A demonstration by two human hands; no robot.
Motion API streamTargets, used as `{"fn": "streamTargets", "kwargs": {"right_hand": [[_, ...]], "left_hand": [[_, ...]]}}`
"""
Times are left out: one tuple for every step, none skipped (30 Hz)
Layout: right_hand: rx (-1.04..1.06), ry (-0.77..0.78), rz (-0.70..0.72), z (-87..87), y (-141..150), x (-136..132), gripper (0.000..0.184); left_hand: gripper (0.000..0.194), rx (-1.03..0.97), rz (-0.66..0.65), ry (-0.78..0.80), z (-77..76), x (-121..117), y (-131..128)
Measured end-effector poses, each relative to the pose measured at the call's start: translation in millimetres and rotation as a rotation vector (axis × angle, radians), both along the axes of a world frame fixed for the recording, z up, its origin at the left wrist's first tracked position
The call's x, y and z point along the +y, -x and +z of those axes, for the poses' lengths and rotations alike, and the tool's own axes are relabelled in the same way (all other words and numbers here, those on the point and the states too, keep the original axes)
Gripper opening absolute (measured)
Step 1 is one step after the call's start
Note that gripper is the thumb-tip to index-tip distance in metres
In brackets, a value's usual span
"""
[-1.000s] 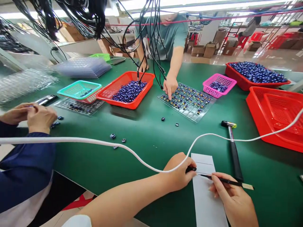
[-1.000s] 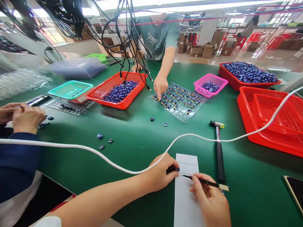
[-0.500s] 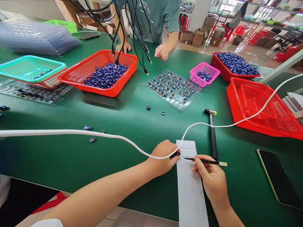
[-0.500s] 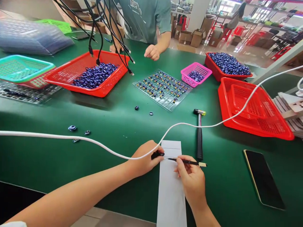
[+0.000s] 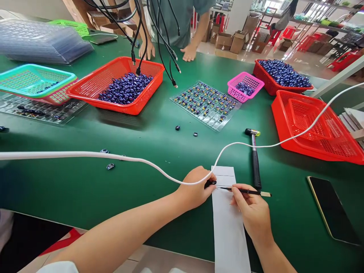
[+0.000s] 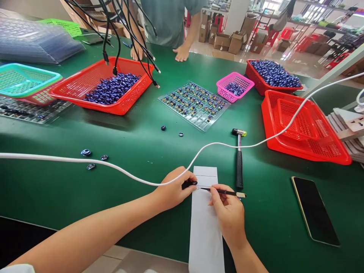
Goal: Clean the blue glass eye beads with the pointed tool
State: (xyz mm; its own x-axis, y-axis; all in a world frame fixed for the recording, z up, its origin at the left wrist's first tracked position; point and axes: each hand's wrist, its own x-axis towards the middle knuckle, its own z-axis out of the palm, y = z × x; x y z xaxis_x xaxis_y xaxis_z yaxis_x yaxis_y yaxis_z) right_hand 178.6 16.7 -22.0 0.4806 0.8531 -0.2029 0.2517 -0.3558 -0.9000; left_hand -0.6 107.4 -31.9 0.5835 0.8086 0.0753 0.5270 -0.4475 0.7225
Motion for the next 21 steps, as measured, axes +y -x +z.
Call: {"fn": "streamTargets", "kwargs": {"right_hand": [[-0.006,-0.007,0.002,0.0,0,0,0.038],[-0.007,-0.013,0.003,-0.4,-1,-1,0.037],[-0.001,-0.02,0.001,-1.1,-2,-1,0.036],[0.016,-0.025,-0.002,-2.2,-3,-2,0.036],[0.04,-0.028,-0.005,-3.7,-4,-2,0.035],[0.069,-0.029,-0.009,-5.2,-5,-3,0.035],[0.101,-0.029,-0.01,-6.8,-6,-3,0.035],[0.129,-0.029,-0.009,-8.1,-7,-4,0.035],[0.149,-0.028,-0.006,-8.9,-7,-4,0.035],[0.161,-0.029,-0.004,-9.1,-8,-5,0.035],[0.167,-0.033,-0.004,-8.5,-9,-5,0.035],[0.169,-0.04,-0.006,-7.0,-10,-6,0.035],[0.165,-0.048,-0.01,-4.7,-11,-7,0.035],[0.154,-0.054,-0.018,-1.6,-12,-10,0.036],[0.134,-0.061,-0.03,2.2,-13,-13,0.036],[0.107,-0.066,-0.047,6.3,-14,-17,0.037],[0.072,-0.065,-0.064,10.4,-15,-21,0.037],[0.033,-0.062,-0.082,14.3,-17,-26,0.038],[-0.001,-0.055,-0.093,17.6,-19,-31,0.037],[-0.024,-0.046,-0.093,19.9,-21,-35,0.036],[-0.035,-0.042,-0.087,21.1,-23,-40,0.035]], "left_hand": [[0.009,0.003,0.003,-0.001,0.6,0,0],[0.009,0.006,0.004,-0.002,1.3,0,-1],[0.009,0.009,0.005,-0.001,1.9,-1,-1],[0.009,0.011,0.004,0.0,2.3,-1,-1],[0.009,0.011,0.002,0.003,2.6,-1,-1],[0.009,0.01,0.0,0.005,2.7,-1,-1],[0.008,0.008,-0.002,0.005,2.5,0,-1],[0.008,0.005,-0.004,0.004,2.1,0,-1],[0.008,0.0,-0.009,0.0,1.4,0,-1],[0.008,-0.008,-0.016,-0.005,0.6,1,-1],[0.008,-0.016,-0.022,-0.011,-0.3,2,0],[0.01,-0.024,-0.024,-0.013,-1.0,2,0],[0.011,-0.03,-0.023,-0.011,-1.4,2,2],[0.012,-0.032,-0.018,-0.005,-1.2,2,3],[0.013,-0.033,-0.011,0.003,-0.3,1,4],[0.015,-0.032,-0.003,0.012,1.4,0,6],[0.016,-0.031,0.002,0.022,4.0,-3,7],[0.018,-0.031,0.003,0.031,7.2,-6,8],[0.019,-0.032,0.003,0.04,11.0,-9,8],[0.021,-0.034,-0.002,0.052,15.0,-13,8],[0.023,-0.036,-0.011,0.068,18.8,-17,7]]}}
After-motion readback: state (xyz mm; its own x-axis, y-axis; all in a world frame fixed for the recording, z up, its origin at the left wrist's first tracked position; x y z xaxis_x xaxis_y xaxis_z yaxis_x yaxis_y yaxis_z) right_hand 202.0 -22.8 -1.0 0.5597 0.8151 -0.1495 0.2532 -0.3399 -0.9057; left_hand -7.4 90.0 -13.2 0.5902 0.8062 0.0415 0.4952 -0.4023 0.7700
